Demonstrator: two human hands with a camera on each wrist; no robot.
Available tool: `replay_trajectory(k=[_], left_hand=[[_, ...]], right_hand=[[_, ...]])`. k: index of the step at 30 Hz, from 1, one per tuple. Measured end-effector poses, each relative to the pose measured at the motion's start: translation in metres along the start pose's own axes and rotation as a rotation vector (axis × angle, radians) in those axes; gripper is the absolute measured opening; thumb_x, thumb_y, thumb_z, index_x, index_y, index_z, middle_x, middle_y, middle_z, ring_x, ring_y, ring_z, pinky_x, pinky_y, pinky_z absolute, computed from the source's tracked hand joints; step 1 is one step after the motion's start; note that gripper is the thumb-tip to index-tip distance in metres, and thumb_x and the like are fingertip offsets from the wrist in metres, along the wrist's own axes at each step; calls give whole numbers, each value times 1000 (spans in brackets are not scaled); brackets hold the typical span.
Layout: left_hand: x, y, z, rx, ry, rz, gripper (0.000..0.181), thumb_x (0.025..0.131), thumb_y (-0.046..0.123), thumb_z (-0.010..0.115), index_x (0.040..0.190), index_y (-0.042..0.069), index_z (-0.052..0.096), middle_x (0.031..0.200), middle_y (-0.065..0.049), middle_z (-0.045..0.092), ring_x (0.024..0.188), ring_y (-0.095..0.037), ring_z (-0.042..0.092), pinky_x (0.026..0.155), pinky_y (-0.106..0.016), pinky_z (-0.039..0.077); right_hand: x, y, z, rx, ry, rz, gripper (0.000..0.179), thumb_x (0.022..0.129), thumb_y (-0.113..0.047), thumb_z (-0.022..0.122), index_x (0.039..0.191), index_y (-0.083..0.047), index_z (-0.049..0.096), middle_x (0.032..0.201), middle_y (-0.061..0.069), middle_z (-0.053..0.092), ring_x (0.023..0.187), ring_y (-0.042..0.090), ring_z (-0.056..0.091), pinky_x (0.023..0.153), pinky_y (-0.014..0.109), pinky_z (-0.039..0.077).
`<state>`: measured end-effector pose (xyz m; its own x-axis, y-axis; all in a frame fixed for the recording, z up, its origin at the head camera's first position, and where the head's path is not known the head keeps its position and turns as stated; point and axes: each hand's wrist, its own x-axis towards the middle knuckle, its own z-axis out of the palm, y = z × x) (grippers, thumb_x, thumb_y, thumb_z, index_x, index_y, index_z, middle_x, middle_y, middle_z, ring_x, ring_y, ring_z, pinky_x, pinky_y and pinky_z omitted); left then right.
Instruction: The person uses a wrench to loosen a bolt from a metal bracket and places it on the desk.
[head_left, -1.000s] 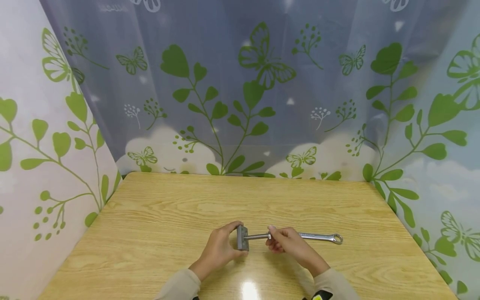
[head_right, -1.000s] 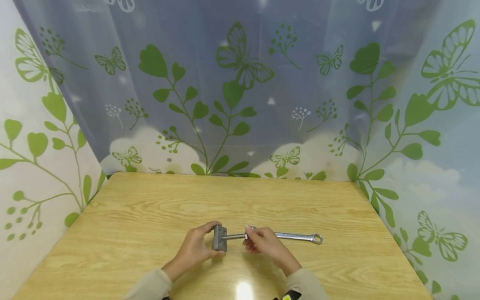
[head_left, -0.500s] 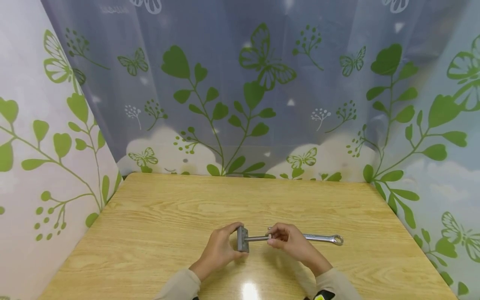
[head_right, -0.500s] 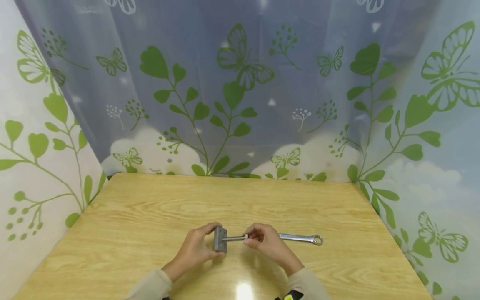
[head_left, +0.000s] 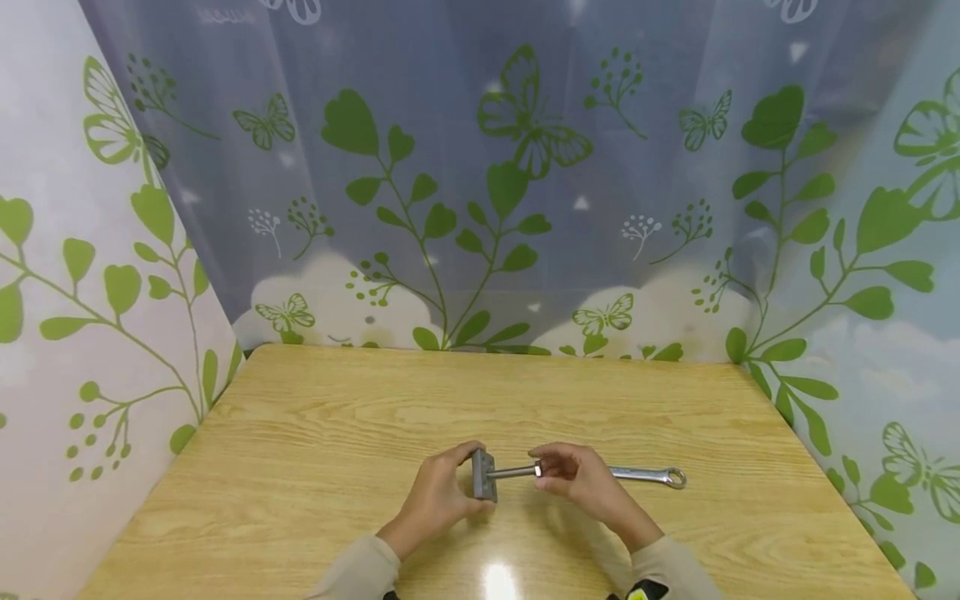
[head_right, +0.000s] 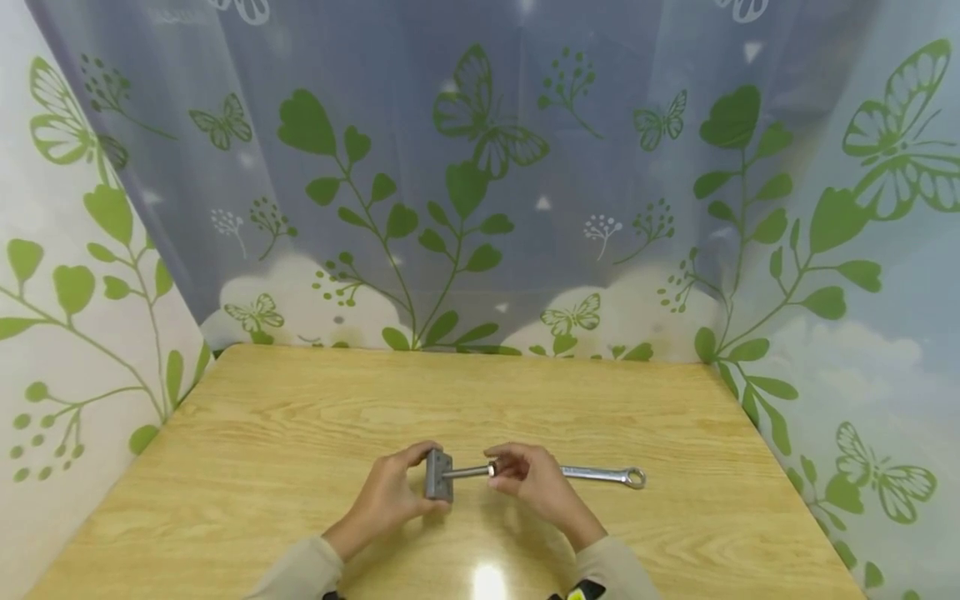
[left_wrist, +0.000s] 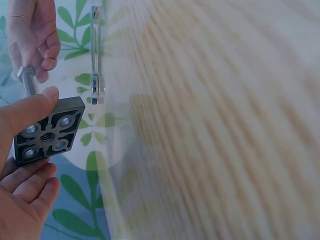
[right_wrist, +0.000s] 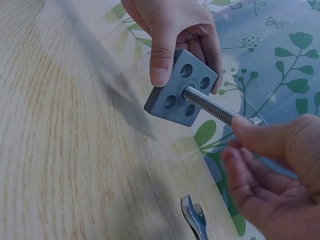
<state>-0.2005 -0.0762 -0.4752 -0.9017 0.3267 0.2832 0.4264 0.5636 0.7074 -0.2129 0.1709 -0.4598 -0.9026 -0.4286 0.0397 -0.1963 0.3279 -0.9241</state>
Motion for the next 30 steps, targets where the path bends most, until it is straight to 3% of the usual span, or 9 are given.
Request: replay_trajectory(k=[3,6,12,17,23,30], left_hand=[[0,0,0,5,7,-1,74,61,13,91,126,1,58,123,-16,64,114,-32,60,97,-45,50],[0,0,1,15,11,-2,74,61,13,91,126,2,58,123,-16,64,113,-32,61,97,-44,51],[1,0,2,44,20,13,73,61,13,91,125,1,58,121,-16,65,111,-32,62,95,-43,52],[0,1,3,48,25,31,72,61,11,91,125,0,58,120,-16,65,111,-31,62,96,-42,52],[0,1,3,52,27,42,73,60,10,91,124,0,58,120,-16,65,111,-32,62,96,-43,51],[-1,1,2,42,9,36,74,60,9,91,125,0,57,121,-16,65,111,-32,62,97,-43,51]], right_hand=[[-1,-1,0,45,-43,62,44,93,-21,64,123,12,55,103,16,66,91,23,65,79,28,58],[-3,-2,1,99,-65,135,48,101,-32,50,116,13,58,97,15,68,88,26,66,79,35,59],[-2,-3,4,163,-64,250,68,104,-46,32,94,13,64,75,5,66,66,14,62,59,25,54],[-1,-4,4,182,-93,296,61,102,-48,37,86,5,65,69,0,62,60,9,56,53,21,45],[0,-5,0,219,-147,300,46,101,-41,46,82,-3,64,70,-1,60,60,9,53,55,21,43],[-1,-2,-2,190,-142,220,41,99,-32,54,96,8,64,78,1,63,69,11,56,63,27,52]])
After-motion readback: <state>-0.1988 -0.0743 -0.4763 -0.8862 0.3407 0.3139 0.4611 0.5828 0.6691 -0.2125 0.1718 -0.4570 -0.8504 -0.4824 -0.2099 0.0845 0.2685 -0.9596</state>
